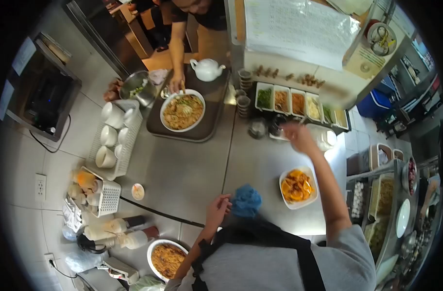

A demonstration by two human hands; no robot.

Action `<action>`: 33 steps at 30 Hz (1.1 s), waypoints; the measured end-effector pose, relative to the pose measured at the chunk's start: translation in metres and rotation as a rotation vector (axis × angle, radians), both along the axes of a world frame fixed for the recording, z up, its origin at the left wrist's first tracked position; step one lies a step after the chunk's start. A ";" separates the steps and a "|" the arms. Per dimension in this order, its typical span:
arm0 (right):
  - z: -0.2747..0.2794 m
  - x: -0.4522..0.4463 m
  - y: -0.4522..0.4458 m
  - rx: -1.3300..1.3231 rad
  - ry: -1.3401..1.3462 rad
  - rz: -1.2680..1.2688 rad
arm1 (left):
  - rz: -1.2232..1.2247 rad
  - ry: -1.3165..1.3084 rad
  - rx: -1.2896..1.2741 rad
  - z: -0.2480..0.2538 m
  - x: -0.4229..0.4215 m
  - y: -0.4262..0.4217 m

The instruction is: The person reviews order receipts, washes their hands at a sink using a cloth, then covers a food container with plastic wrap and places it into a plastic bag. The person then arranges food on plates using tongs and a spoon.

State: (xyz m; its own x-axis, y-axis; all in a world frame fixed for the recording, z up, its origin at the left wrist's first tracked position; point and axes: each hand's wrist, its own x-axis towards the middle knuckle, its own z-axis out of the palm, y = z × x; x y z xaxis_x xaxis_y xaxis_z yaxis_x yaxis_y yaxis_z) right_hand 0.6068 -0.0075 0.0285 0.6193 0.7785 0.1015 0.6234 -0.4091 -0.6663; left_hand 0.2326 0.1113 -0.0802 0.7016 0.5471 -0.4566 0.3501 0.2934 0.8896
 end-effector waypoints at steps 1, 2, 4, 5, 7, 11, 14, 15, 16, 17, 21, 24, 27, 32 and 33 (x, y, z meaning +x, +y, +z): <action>0.006 0.019 0.010 0.144 -0.053 -0.074 | -0.055 0.000 0.054 0.006 -0.004 -0.009; 0.017 0.039 0.024 0.246 -0.234 -0.072 | -0.098 0.001 0.109 0.018 -0.005 -0.015; 0.038 0.064 0.056 0.114 -0.332 -0.173 | -0.144 0.013 0.197 0.029 -0.013 -0.025; 0.045 0.072 0.072 0.143 -0.367 -0.170 | -0.149 0.022 0.230 0.031 -0.019 -0.028; 0.044 0.101 0.106 0.158 -0.541 -0.159 | -0.098 0.037 0.242 0.037 -0.038 -0.036; -0.002 0.216 0.138 0.046 -0.873 0.034 | 0.124 0.192 0.268 0.056 -0.096 -0.059; -0.014 0.293 0.154 -0.144 -0.805 0.078 | 0.343 0.327 0.326 0.055 -0.152 -0.107; -0.005 0.288 0.155 -0.149 -0.805 0.074 | 0.444 0.323 0.375 0.053 -0.168 -0.126; 0.032 0.221 0.144 -0.100 -0.246 0.000 | 0.664 0.241 0.273 0.043 -0.182 -0.147; 0.037 0.223 0.130 -0.062 -0.435 0.039 | 0.719 0.415 0.321 0.042 -0.195 -0.165; 0.053 0.171 0.119 0.104 -0.436 0.110 | 1.098 0.523 0.453 0.027 -0.259 -0.212; 0.021 0.080 0.118 0.067 0.137 0.309 | 1.349 0.666 0.707 0.029 -0.311 -0.175; -0.008 -0.119 0.127 -0.103 0.480 0.541 | 1.057 0.797 1.120 0.066 -0.340 -0.097; -0.066 -0.295 0.149 -0.190 0.859 0.786 | 0.660 0.823 0.824 0.012 -0.412 0.001; -0.071 -0.310 0.153 -0.164 0.889 0.796 | 0.662 0.799 0.787 0.010 -0.414 0.006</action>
